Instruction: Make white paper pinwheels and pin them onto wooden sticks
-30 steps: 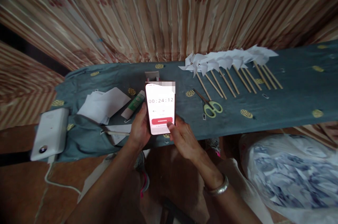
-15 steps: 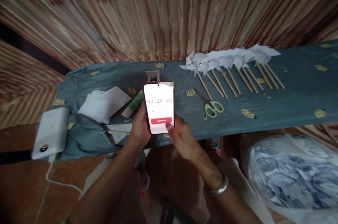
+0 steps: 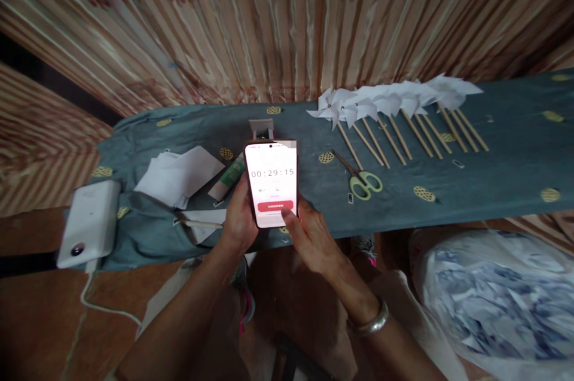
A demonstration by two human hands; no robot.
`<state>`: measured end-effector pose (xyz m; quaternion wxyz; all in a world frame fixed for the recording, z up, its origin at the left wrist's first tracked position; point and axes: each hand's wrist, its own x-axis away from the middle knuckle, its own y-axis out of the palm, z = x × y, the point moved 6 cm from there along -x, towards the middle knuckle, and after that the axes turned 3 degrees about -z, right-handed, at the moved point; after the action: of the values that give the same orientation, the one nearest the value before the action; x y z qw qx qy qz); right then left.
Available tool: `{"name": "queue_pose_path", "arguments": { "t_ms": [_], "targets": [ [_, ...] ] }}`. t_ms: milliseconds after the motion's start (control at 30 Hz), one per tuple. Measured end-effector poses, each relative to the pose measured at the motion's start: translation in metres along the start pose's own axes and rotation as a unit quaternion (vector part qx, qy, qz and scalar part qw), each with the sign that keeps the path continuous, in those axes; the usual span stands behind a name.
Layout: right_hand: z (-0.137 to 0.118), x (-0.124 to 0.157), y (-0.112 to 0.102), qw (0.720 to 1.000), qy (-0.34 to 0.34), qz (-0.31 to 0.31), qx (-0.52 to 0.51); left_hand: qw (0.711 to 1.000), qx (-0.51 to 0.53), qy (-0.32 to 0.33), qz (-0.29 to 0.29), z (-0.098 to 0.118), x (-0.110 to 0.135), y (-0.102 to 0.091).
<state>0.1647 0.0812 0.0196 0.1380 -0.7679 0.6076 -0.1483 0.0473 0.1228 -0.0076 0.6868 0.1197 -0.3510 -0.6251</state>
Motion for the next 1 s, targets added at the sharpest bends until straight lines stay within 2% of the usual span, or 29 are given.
{"name": "queue_pose_path", "arguments": {
  "t_ms": [1000],
  "targets": [
    [-0.0021, 0.0030, 0.0020, 0.999, -0.021, -0.002, 0.036, 0.999, -0.024, 0.027, -0.004, 0.0031, 0.0006, -0.0024]
  ]
}}
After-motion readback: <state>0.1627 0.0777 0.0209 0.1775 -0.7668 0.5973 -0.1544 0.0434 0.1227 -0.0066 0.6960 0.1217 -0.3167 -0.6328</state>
